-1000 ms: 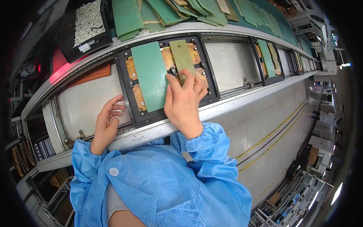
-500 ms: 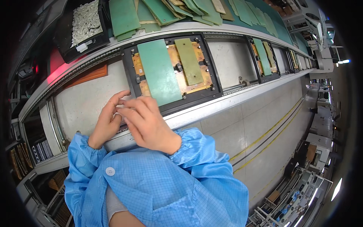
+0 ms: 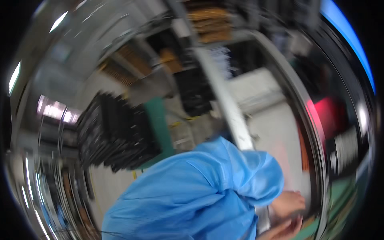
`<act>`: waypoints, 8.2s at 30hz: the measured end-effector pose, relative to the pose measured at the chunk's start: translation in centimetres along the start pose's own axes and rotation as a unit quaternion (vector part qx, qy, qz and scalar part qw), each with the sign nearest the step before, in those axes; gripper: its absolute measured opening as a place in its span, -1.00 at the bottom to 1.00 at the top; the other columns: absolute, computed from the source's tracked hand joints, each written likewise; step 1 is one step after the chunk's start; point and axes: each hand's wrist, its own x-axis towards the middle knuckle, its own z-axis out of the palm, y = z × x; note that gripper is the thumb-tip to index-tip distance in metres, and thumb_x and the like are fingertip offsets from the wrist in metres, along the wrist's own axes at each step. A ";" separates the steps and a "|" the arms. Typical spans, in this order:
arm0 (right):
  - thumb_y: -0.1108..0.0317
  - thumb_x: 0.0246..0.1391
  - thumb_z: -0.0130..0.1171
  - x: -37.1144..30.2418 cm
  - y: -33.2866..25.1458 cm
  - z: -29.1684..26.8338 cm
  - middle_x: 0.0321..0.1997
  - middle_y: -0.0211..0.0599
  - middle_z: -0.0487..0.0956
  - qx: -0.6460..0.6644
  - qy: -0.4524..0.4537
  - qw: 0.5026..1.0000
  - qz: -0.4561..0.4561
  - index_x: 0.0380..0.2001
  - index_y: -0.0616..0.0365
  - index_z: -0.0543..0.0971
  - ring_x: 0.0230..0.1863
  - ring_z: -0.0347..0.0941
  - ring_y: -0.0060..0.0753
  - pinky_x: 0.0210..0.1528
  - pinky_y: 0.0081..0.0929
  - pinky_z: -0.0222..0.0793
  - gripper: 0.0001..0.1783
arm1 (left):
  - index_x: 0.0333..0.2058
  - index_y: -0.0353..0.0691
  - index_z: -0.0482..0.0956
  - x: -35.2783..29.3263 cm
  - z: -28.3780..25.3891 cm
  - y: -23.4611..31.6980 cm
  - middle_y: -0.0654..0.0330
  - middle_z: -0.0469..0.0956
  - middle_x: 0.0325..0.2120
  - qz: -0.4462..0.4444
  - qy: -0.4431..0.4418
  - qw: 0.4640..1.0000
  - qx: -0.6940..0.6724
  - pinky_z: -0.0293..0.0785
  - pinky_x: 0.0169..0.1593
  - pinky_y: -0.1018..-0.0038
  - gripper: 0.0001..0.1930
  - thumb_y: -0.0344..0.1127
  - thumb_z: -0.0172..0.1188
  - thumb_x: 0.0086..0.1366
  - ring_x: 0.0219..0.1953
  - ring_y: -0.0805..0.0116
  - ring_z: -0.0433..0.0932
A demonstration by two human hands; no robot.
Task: Placing circuit boards into a mounting tray and organizing workstation components.
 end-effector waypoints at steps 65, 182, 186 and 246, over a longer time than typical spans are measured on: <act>0.86 0.00 -0.01 11.6 -1.3 6.2 0.23 0.06 0.50 0.094 -0.260 0.924 -0.265 0.09 0.09 0.40 0.41 0.25 0.18 0.48 0.13 -0.03 -0.40 | 0.36 -0.20 0.00 -12.0 -21.8 -2.5 0.04 0.25 0.23 -0.041 0.425 0.844 -0.325 0.05 0.40 0.34 -0.09 -0.54 -0.08 -0.11 0.30 0.16 0.23; 0.48 0.28 0.12 15.4 -8.2 13.1 0.22 -0.23 0.50 0.314 -0.454 0.828 0.095 0.30 0.31 0.28 0.20 0.42 -0.46 0.28 -0.44 0.29 -0.45 | 0.28 -0.35 0.20 -12.7 -17.4 1.2 0.01 0.53 0.06 -0.018 0.434 0.867 -0.245 0.47 0.15 0.39 -0.34 -0.44 0.32 0.29 0.10 0.28 0.54; 0.57 0.11 0.29 14.6 -8.8 14.1 0.06 -0.26 0.59 0.266 -0.425 0.862 0.076 0.19 0.30 0.37 0.04 0.53 -0.47 0.11 -0.46 0.46 -0.43 | 0.14 -0.34 0.27 -9.6 -15.7 1.7 0.10 0.56 0.00 0.015 0.502 0.818 -0.281 0.54 0.09 0.41 -0.38 -0.55 0.40 0.16 0.02 0.34 0.58; 0.34 0.14 0.26 15.4 1.5 18.7 -0.23 0.05 0.62 -0.148 -0.480 0.852 -0.144 0.08 0.11 0.45 -0.16 0.55 0.13 -0.10 -0.15 0.43 -0.56 | 0.07 -0.28 0.43 -21.9 -20.3 2.2 0.06 0.57 -0.04 0.018 0.836 0.544 -0.075 0.68 0.01 0.33 -0.52 -0.64 0.33 0.19 -0.10 0.28 0.63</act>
